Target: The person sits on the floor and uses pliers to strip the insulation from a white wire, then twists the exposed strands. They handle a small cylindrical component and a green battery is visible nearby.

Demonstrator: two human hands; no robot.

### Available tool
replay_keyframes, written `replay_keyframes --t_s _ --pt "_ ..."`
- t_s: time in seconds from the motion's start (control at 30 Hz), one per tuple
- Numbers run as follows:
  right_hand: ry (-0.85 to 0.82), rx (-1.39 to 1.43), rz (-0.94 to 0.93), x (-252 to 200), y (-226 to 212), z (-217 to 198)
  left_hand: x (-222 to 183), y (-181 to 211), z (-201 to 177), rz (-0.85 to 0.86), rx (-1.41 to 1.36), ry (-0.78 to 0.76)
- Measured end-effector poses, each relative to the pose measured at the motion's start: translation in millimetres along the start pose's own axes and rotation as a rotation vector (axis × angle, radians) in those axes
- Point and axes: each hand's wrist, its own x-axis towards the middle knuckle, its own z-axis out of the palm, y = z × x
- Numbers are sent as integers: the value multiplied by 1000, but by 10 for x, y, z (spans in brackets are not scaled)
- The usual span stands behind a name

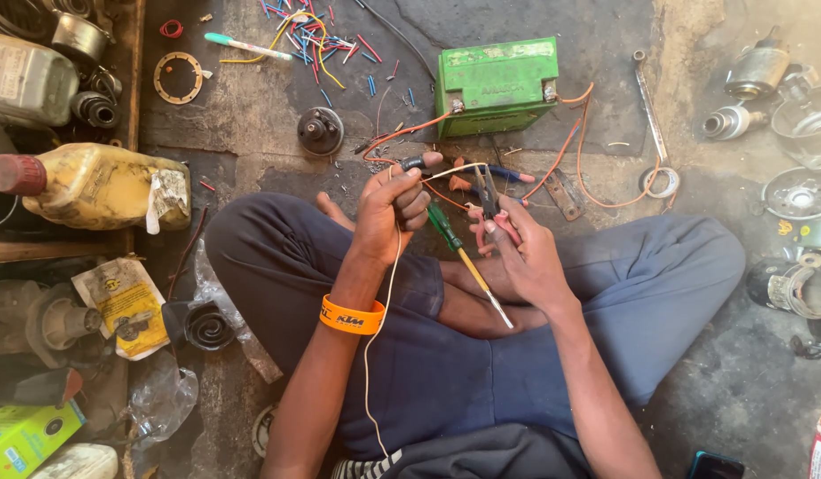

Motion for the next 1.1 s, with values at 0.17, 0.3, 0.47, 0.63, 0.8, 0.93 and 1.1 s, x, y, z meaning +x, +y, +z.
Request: replay_keyframes --t_s 0.17,0.3,0.47,0.63,0.8,0.93,1.1 --pt "8 101 -15 12 64 6 23 -137 -30 -57 204 -29" --pt "-13 163 4 41 -1 7 69 -266 23 -136 522 -4" --pt "93 74 101 44 68 -7 -14 -406 159 108 1013 -237" --pt "267 -347 12 26 375 2 -55 -504 286 151 1334 -258" --pt "287 885 134 266 327 -346 -360 -685 487 359 1521 -710" --pt "665 143 83 292 225 -933 -522 -930 416 171 1433 -695" --pt "221 336 4 50 358 -894 -147 -1051 104 101 955 -270"
